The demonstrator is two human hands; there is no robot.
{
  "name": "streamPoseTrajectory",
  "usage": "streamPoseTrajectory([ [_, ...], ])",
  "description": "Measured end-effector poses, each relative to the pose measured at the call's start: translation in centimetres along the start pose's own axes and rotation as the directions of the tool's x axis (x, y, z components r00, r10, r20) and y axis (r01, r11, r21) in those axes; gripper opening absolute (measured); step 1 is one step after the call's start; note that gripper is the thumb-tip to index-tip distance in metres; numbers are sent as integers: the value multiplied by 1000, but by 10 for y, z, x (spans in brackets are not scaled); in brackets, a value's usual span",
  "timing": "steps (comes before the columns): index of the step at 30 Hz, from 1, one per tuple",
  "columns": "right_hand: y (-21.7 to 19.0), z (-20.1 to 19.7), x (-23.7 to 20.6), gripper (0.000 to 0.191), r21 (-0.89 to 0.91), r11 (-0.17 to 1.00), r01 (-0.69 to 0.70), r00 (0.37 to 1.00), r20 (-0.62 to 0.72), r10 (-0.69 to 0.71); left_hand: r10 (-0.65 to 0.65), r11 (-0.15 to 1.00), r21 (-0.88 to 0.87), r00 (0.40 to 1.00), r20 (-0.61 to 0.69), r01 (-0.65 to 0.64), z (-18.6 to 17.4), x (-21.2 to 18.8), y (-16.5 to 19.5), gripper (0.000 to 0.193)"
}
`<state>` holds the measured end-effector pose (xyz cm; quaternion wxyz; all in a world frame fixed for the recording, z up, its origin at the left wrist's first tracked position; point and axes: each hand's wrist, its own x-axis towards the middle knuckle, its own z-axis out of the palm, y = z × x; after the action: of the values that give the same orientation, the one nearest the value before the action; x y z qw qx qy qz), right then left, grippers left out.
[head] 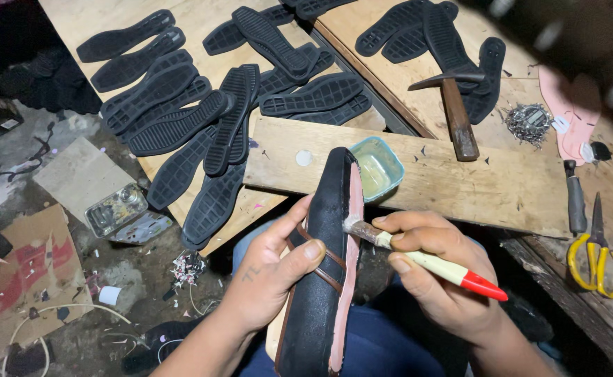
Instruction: The person applies glue to the pink insole of a black shoe using a brush, then places the shoe on a shelf. They then pick up a black rubber sole and apply glue to its textured surface with the same brush.
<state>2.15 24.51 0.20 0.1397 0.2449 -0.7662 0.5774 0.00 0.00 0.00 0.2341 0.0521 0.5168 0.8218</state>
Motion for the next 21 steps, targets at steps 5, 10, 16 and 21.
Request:
streamPoseTrajectory([
  [5,-3,2,-2,22,-11,1000,15,1000,15,-15,12,1000,6,1000,-21,-12,-3,0,-3,79],
  [10,2,-1,-7,22,6,1000,8,998,56,-9,14,999,41,998,-64,-11,-6,0,-9,84],
  [16,4,3,-12,20,43,999,-17,999,-37,19,23,999,26,999,-28,-23,-5,-1,-5,84],
  [21,5,6,-10,19,78,997,-23,999,-43,26,-16,999,-44,1000,-11,15,-1,-3,-1,85],
])
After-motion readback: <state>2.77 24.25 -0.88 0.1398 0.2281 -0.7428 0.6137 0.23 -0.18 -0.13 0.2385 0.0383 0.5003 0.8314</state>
